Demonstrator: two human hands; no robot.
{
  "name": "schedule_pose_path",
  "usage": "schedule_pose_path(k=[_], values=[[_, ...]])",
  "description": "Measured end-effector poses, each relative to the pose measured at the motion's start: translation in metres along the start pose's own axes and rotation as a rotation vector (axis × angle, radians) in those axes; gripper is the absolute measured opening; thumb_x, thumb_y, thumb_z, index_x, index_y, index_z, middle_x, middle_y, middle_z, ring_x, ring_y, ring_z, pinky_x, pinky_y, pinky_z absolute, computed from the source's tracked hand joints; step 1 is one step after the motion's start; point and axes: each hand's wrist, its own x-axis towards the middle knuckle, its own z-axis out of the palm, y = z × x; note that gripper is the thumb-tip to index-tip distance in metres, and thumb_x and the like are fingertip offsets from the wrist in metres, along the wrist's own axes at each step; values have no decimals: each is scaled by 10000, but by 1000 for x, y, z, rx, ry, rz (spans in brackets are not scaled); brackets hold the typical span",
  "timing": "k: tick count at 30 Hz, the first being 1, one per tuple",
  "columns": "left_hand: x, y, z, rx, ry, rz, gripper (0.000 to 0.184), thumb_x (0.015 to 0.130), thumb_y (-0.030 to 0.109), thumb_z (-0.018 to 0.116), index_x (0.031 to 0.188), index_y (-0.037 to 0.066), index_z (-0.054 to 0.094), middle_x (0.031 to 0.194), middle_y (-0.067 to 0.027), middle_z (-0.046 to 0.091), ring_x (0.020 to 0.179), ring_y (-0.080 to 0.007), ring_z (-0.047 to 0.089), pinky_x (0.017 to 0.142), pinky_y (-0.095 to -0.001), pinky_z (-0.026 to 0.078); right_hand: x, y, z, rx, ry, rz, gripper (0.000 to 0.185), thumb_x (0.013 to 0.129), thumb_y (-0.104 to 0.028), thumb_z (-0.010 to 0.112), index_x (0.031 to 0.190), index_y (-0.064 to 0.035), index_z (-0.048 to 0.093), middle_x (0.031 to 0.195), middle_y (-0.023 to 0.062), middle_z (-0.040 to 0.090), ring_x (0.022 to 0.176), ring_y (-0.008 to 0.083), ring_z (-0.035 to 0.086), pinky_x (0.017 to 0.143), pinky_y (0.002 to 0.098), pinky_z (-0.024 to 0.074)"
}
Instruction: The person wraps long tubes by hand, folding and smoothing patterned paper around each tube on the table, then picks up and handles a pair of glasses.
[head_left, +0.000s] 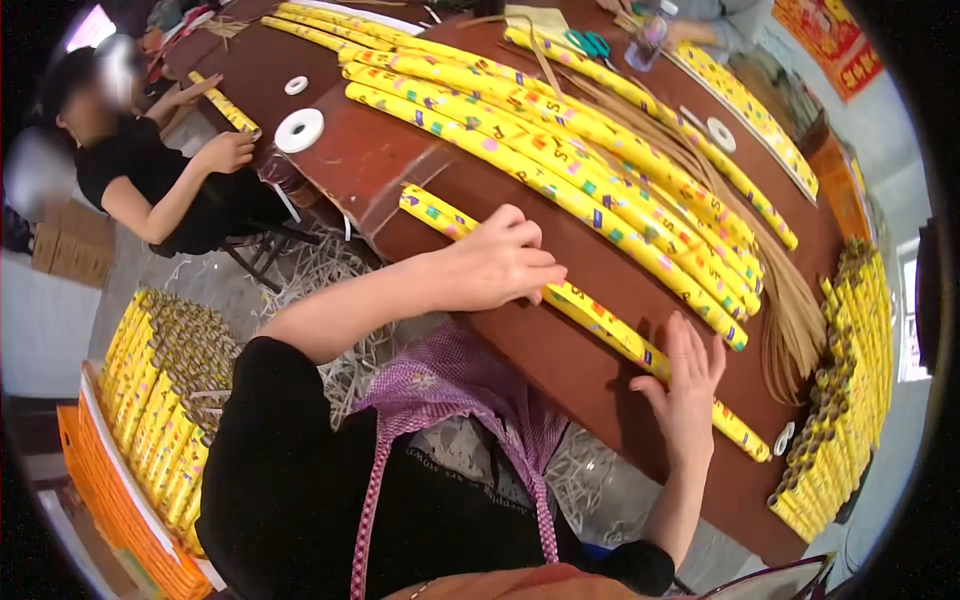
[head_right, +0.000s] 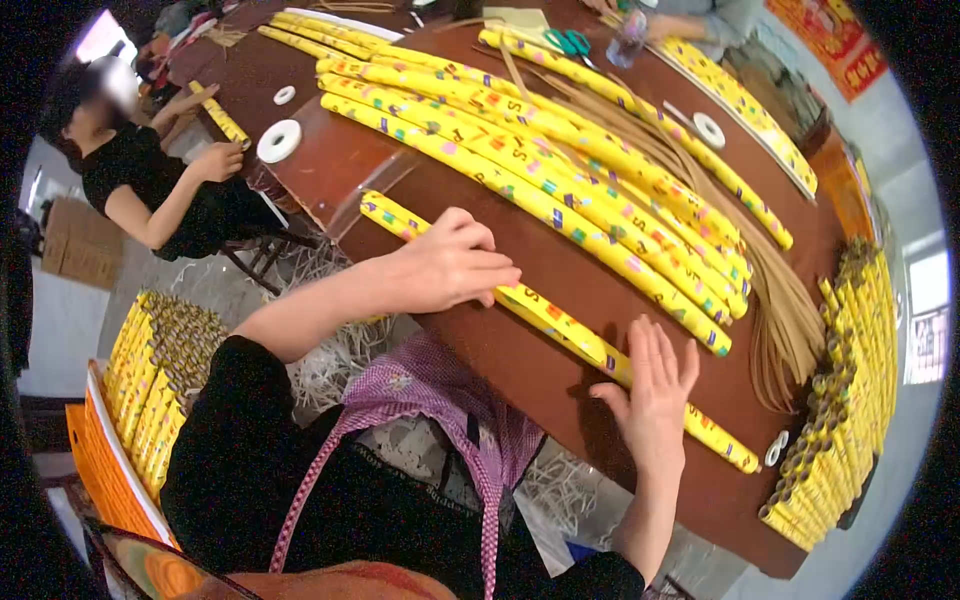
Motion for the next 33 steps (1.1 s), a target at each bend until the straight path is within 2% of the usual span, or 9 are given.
schedule_pose_path(k=[2,6,12,18,20,22,24,27,33], values=[[0,-1,0,-31,-45,7,288,765,251,742,1016,127,679,840,57,629,864,-179,536,855,-379,382,21,-10,2,-11,-73,-90,959,705,-413,778,1488,-26,382,1505,123,470,1402,320,412,1186,550,206],[6,-6,-1,-10,-96,14,173,798,273,722,905,145,673,762,42,637,834,-188,521,809,-363,364,47,-19,5,50,-115,-165,964,690,-391,799,1483,-28,389,1495,115,480,1398,334,410,1177,561,214],[14,-17,6,-70,-111,-3,165,799,315,723,814,156,682,736,46,642,827,-180,523,793,-356,356,56,-13,14,6,-102,-206,726,817,-276,757,1433,-42,453,1425,93,541,1321,353,478,1155,571,244],[13,-19,10,-49,-44,8,190,782,325,736,866,161,689,772,55,646,798,-167,522,771,-353,361,55,-11,21,13,-87,-167,708,812,-233,758,1443,-86,472,1424,66,550,1355,312,462,1170,553,227],[13,-16,4,-9,-109,-10,311,778,259,754,1052,122,702,970,63,682,831,-159,555,844,-348,389,54,-11,23,-15,-99,-167,694,823,-236,739,1449,-101,471,1446,43,534,1364,292,453,1173,549,225],[11,-19,10,10,-32,37,327,771,264,764,1052,106,704,962,50,688,800,-157,565,833,-352,394,54,-11,23,-45,-76,-191,687,825,-229,732,1453,-121,475,1455,29,527,1364,281,452,1174,546,224],[14,-19,8,1,-46,30,288,764,273,758,1007,130,701,842,60,662,780,-149,571,802,-342,389,53,-11,24,-57,-48,-209,678,821,-241,732,1450,-162,491,1454,4,530,1355,268,463,1170,550,231],[15,-18,7,-71,-22,17,358,760,215,777,1084,84,701,896,50,689,782,-152,558,842,-327,396,53,-12,27,-90,-34,-192,698,776,-267,755,1433,-243,520,1459,-27,530,1338,249,487,1153,564,263],[15,-16,6,-40,-60,15,384,757,196,781,1122,90,721,952,46,713,796,-138,564,850,-321,403,51,-13,30,-97,22,-212,662,766,-253,765,1394,-278,557,1474,-60,519,1356,237,477,1155,562,280]])
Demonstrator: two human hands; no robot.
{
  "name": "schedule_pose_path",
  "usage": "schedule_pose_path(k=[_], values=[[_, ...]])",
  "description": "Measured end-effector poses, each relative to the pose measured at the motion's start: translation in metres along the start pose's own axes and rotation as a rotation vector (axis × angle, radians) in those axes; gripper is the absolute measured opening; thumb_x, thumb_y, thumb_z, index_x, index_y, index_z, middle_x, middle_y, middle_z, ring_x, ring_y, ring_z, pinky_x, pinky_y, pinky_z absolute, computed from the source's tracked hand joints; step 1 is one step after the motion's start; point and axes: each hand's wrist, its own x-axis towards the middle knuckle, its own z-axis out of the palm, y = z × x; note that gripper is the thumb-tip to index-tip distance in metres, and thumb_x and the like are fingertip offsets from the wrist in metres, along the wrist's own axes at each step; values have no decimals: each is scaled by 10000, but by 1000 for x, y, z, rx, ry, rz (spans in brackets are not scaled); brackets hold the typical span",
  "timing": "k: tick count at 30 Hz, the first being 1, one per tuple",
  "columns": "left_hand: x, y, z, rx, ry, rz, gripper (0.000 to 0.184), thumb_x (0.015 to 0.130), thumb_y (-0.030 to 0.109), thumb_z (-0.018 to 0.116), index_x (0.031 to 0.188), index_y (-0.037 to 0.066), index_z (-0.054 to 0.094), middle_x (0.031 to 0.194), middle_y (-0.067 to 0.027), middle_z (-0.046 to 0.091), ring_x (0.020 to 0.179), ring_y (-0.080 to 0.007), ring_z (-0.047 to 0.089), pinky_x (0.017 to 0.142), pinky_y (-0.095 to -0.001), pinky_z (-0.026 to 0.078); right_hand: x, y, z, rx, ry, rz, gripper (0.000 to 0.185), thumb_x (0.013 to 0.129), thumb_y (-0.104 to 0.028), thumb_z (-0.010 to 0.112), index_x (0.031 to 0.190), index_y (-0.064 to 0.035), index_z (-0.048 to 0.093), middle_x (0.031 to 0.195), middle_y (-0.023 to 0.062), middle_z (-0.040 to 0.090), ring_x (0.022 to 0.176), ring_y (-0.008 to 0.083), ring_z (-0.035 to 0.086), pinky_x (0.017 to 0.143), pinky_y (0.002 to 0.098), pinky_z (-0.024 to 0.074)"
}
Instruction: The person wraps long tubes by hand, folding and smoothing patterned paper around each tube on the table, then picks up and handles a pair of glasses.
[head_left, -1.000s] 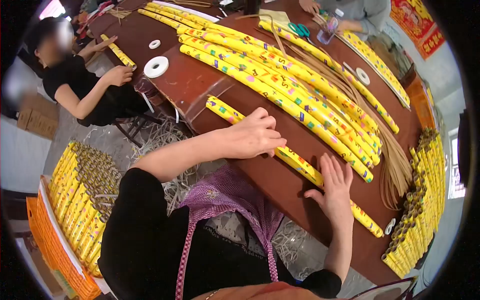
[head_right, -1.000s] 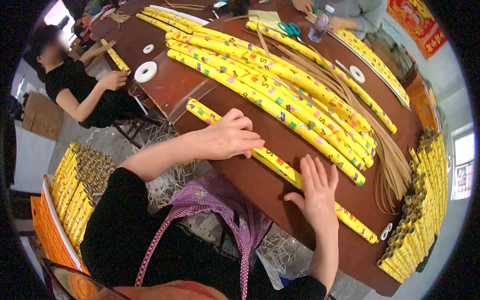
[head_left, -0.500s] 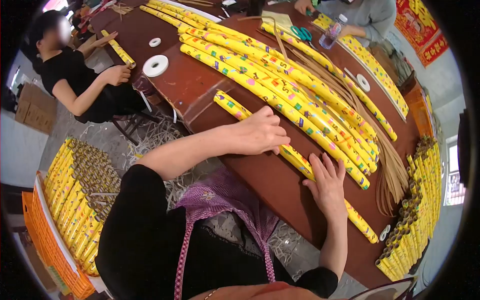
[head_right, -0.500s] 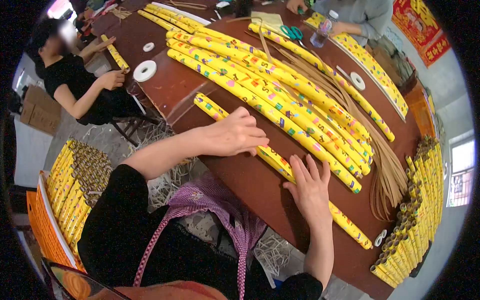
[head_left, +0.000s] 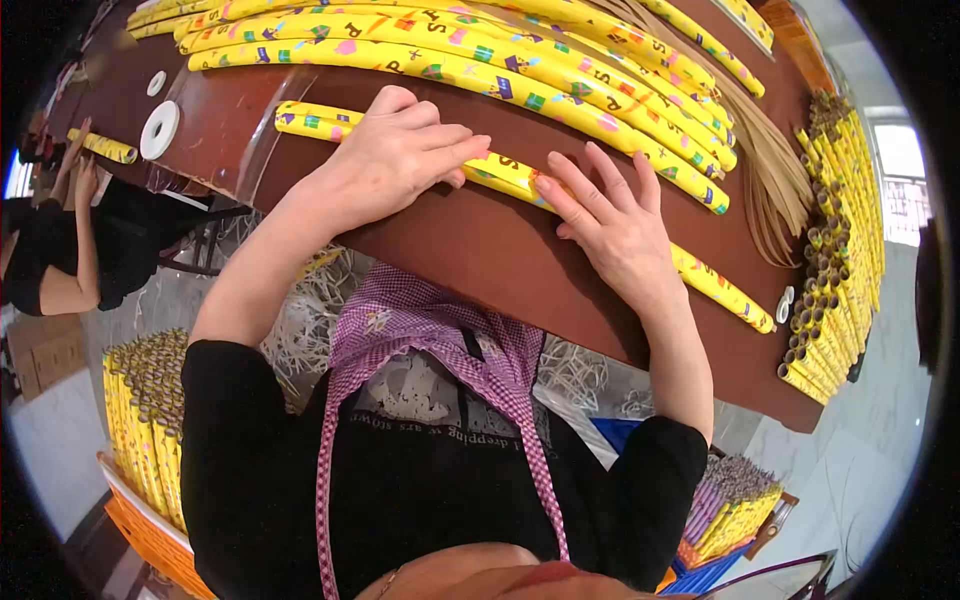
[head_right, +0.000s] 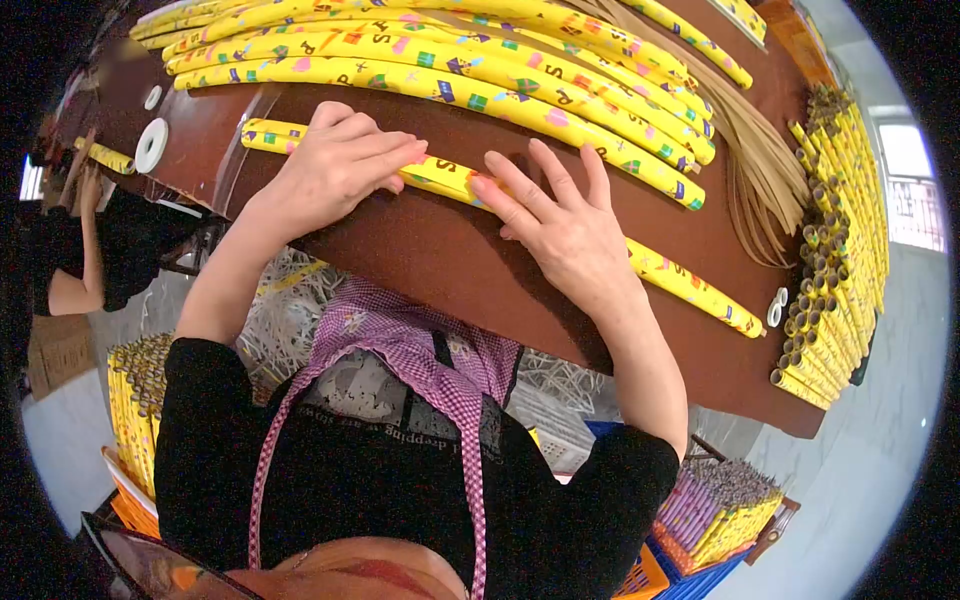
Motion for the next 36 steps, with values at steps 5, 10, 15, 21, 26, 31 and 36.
schedule_pose_path(k=[5,10,15,21,26,31,36], values=[[-3,0,1,37,-5,16,414,757,180,773,1161,110,714,997,29,708,831,-129,580,851,-335,408,-2,0,3,-7,22,-40,608,789,-245,747,1372,-280,576,1481,-94,510,1372,236,459,1170,561,271],[-8,-1,3,84,-34,55,495,737,160,766,1225,159,681,1145,-31,695,890,-150,628,877,-352,415,-5,2,3,-91,-17,-96,556,826,-227,682,1370,-283,582,1468,-99,527,1404,238,425,1185,554,251],[-9,-1,3,115,-21,90,416,817,177,693,1232,145,679,1097,-35,662,897,-161,591,876,-366,403,-6,0,1,-73,-12,-120,558,820,-187,648,1368,-272,587,1475,-85,525,1431,254,398,1190,565,232],[-13,0,8,174,18,100,421,816,227,690,1222,122,657,1175,-85,660,915,-176,622,865,-378,427,5,-10,-10,3,44,-254,655,763,-201,741,1391,-191,556,1486,2,514,1442,288,389,1194,576,198],[-16,3,13,192,63,71,351,832,181,636,1173,113,681,1177,-97,670,941,-176,625,861,-373,442,37,-20,-1,34,-54,-132,882,718,-272,793,1477,-42,407,1546,110,419,1460,315,345,1206,581,151],[-18,6,14,187,80,38,318,832,162,621,1136,97,688,1193,-109,675,956,-178,633,869,-373,454,40,-21,11,-98,-92,-127,688,881,-235,677,1504,-116,409,1565,43,402,1451,295,353,1183,598,197],[-22,8,14,205,37,26,369,844,170,630,1200,84,667,1279,-121,645,1024,-191,625,904,-389,463,39,-26,12,-86,-71,-96,641,905,-213,653,1499,-142,425,1546,14,433,1435,288,378,1183,602,196]])
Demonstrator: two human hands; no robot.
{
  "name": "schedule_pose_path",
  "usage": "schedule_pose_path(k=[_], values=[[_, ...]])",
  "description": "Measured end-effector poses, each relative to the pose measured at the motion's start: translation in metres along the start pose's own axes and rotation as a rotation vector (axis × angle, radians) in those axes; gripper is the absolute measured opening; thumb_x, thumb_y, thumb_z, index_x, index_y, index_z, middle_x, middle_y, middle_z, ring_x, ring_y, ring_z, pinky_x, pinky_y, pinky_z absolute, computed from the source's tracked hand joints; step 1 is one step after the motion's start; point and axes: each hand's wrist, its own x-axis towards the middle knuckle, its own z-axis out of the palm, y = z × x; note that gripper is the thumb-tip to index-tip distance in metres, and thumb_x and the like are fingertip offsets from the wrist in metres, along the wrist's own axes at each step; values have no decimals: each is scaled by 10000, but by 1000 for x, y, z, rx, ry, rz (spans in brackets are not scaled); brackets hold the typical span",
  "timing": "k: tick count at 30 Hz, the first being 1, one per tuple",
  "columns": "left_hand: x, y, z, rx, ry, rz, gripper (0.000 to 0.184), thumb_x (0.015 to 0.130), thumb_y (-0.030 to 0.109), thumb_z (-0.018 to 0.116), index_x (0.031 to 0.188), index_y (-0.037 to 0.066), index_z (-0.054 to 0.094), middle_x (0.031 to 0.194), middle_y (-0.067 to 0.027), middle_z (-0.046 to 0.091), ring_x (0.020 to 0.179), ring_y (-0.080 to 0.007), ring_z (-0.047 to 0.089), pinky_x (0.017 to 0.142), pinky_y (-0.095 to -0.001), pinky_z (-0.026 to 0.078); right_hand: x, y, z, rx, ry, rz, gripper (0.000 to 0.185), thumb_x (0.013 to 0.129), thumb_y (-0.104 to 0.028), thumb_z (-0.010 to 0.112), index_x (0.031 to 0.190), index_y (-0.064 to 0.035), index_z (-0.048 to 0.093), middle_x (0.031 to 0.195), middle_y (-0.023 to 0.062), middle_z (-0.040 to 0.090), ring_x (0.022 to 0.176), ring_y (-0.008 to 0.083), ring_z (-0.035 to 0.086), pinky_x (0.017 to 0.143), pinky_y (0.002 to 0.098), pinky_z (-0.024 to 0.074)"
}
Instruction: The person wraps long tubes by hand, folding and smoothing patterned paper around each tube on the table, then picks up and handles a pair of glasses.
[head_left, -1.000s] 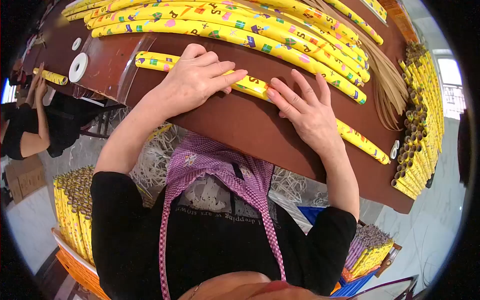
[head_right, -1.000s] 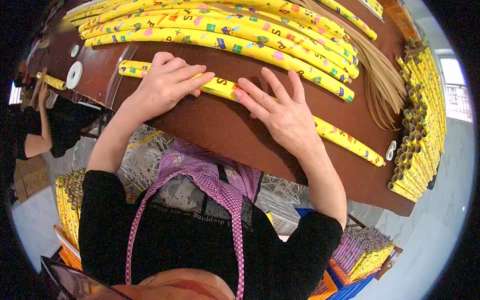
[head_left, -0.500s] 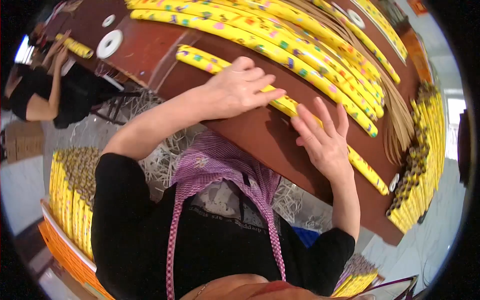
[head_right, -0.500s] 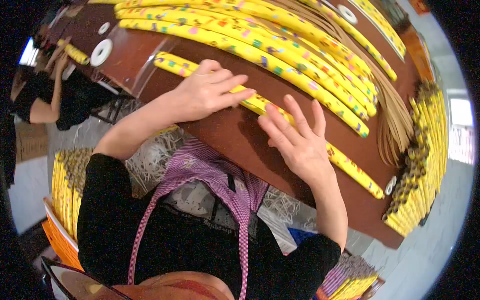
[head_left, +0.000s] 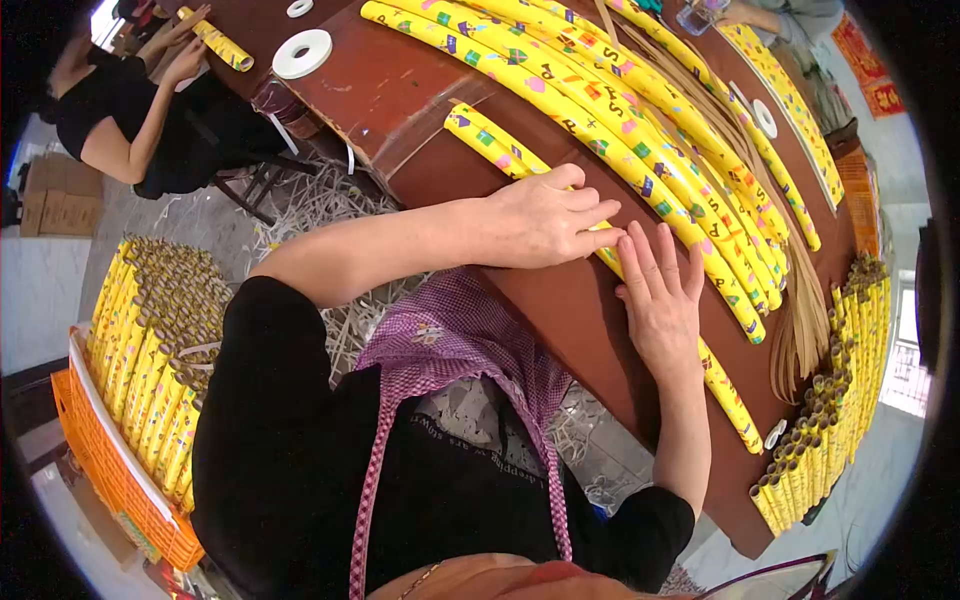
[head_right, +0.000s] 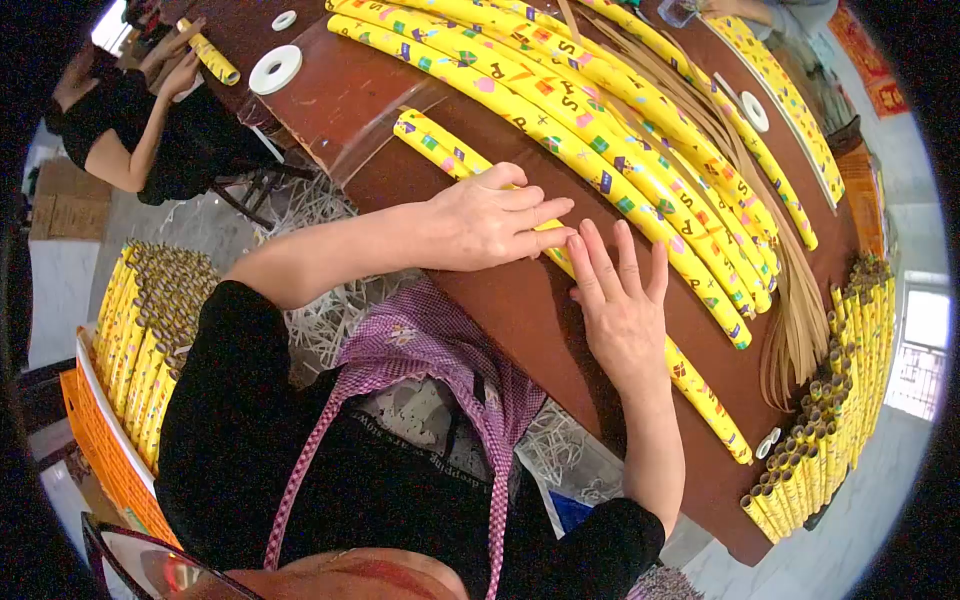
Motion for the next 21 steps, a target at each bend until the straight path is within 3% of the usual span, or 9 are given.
schedule_pose_path(k=[5,10,18,21], values=[[-11,-1,-10,-50,-32,-27,477,850,219,685,1302,82,619,1379,-103,595,1192,-218,587,986,-450,451,0,-1,0,10,17,12,620,907,-213,655,1490,-195,446,1540,-12,442,1425,282,395,1179,601,208],[-19,6,-22,-62,-116,-112,581,832,320,725,1334,61,591,1482,-96,509,1381,-237,462,1117,-569,336,-1,-1,0,18,25,19,636,893,-218,669,1490,-210,449,1542,-20,439,1420,273,403,1171,601,225],[-36,16,-44,-79,-228,-201,726,767,435,722,1345,24,568,1527,-102,453,1447,-241,377,1171,-609,232,1,-1,-5,70,10,29,641,868,-165,697,1468,-182,471,1524,1,465,1431,278,393,1196,561,193],[-40,19,-46,-46,-226,-193,722,765,485,709,1307,19,602,1481,-115,494,1429,-261,381,1164,-601,278,0,-1,-4,69,29,20,642,867,-163,698,1467,-178,471,1521,-3,468,1426,274,399,1194,561,201]])
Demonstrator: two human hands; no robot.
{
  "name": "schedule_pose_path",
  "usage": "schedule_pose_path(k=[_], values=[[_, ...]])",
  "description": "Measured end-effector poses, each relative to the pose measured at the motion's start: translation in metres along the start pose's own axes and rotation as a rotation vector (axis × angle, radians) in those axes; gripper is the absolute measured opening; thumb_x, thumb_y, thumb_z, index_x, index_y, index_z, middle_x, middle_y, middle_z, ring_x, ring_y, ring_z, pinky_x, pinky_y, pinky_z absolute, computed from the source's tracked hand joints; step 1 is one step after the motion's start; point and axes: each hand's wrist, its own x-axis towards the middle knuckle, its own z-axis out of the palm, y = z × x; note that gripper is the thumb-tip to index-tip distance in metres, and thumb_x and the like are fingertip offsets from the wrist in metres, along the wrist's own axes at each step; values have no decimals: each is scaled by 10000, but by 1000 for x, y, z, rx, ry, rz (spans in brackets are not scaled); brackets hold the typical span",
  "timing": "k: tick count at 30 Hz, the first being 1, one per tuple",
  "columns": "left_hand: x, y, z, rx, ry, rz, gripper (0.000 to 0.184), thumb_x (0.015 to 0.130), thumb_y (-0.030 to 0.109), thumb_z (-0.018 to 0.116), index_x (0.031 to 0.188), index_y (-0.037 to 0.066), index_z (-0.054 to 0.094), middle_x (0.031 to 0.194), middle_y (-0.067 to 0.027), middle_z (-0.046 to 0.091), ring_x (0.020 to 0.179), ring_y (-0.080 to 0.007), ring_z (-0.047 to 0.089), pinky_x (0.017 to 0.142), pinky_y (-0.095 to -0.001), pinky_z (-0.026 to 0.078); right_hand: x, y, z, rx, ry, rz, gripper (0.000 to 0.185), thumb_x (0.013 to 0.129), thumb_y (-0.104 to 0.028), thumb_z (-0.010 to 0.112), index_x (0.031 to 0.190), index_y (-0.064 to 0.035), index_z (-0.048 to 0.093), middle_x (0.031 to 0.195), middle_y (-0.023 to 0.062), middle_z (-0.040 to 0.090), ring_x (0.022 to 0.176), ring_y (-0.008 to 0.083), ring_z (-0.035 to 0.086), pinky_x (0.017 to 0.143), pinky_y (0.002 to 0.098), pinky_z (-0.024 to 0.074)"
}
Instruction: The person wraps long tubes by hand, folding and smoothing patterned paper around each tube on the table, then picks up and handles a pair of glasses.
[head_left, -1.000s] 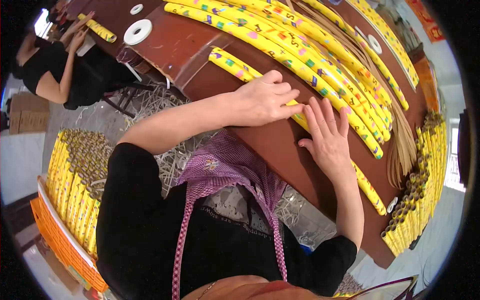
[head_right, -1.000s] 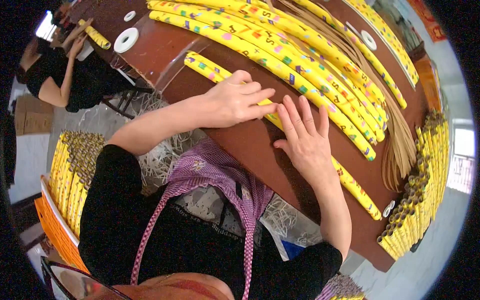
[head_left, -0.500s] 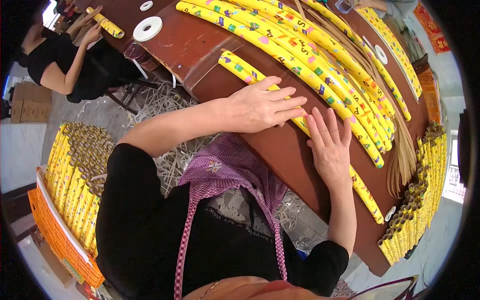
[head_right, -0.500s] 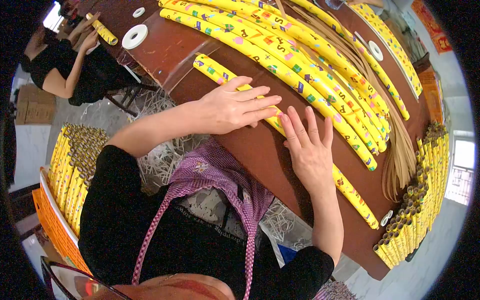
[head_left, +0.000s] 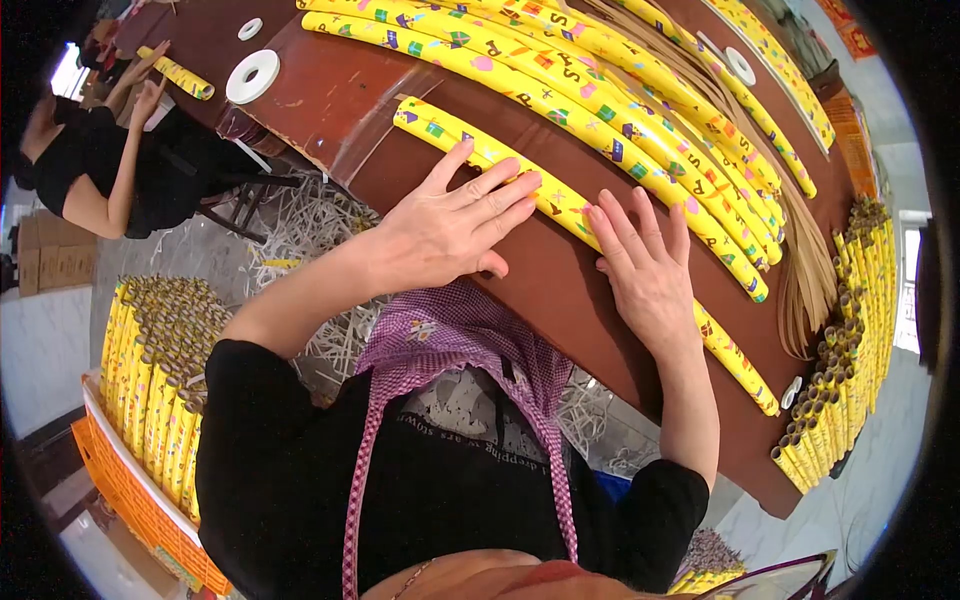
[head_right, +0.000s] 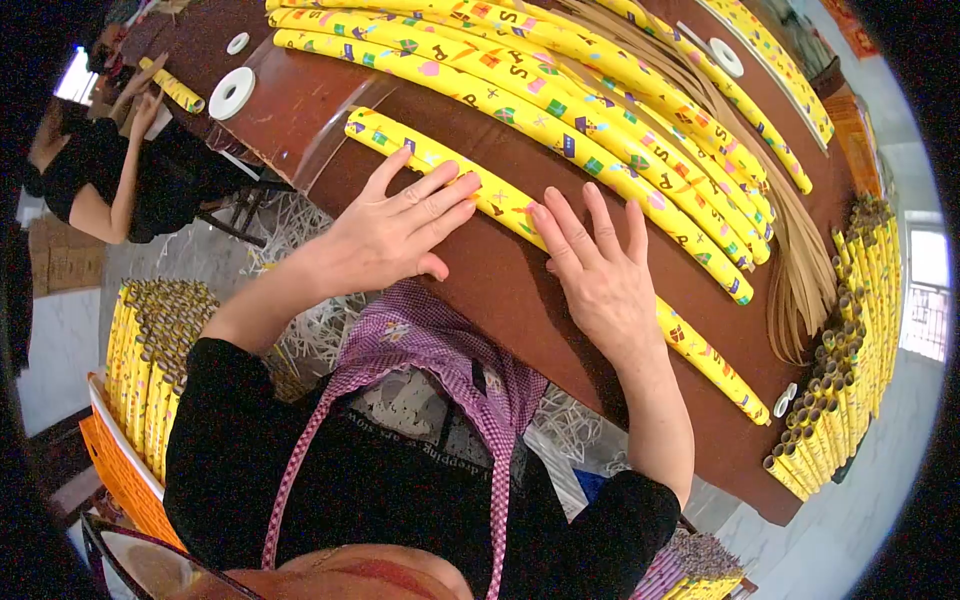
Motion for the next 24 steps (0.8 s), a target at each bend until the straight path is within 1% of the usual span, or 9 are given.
schedule_pose_path(k=[6,7,9,10,12,13,15,19,24], values=[[-11,1,-3,-22,22,5,676,786,488,706,1251,2,632,1430,-137,540,1389,-273,445,1165,-583,295,1,0,-1,23,10,-6,644,869,-158,693,1472,-181,466,1511,-2,480,1426,274,399,1193,554,209],[-14,-3,-5,-14,20,1,676,786,488,706,1251,2,632,1430,-137,540,1389,-273,445,1165,-583,295,0,0,0,2,7,-4,636,882,-174,681,1477,-196,460,1517,-16,470,1419,273,405,1181,566,232],[-20,-14,-8,-48,158,8,624,839,492,665,1215,-6,646,1411,-141,557,1365,-282,476,1146,-567,323,0,1,1,-16,9,-9,627,894,-190,668,1483,-212,453,1523,-31,460,1413,272,410,1169,578,255],[-20,-21,-11,-10,164,-21,615,884,500,613,1227,-10,632,1422,-151,545,1369,-287,472,1133,-558,333,0,1,1,-18,6,-8,627,896,-187,667,1484,-208,451,1521,-27,463,1410,275,413,1170,579,252],[-8,-31,-26,100,87,-96,645,906,518,573,1277,-9,600,1435,-160,535,1374,-288,468,1137,-552,321,0,1,2,-22,10,-21,626,898,-184,666,1485,-204,449,1519,-23,466,1408,278,416,1171,580,249],[-7,-34,-24,108,93,-104,645,906,518,573,1277,-9,600,1435,-160,535,1374,-288,468,1137,-552,321,0,1,2,-15,5,-16,626,899,-184,665,1486,-201,447,1519,-19,466,1408,282,417,1171,580,247],[-6,-40,-15,131,42,-35,693,899,534,570,1328,-10,559,1461,-166,511,1393,-293,447,1152,-547,298,0,1,1,-17,5,-21,627,900,-184,664,1487,-198,444,1519,-14,466,1407,286,418,1172,581,245],[-18,-30,-7,15,9,-103,759,882,550,576,1386,-14,512,1517,-166,447,1433,-298,392,1183,-542,255,1,1,0,-6,-14,-6,626,903,-191,664,1488,-197,442,1523,-8,464,1404,293,422,1171,582,244],[-30,-20,-7,22,-1,-141,796,874,561,579,1413,-16,479,1539,-164,418,1451,-297,363,1192,-543,242,1,0,0,-4,-18,-6,619,906,-190,660,1487,-197,445,1524,-9,464,1401,293,427,1170,581,246]])
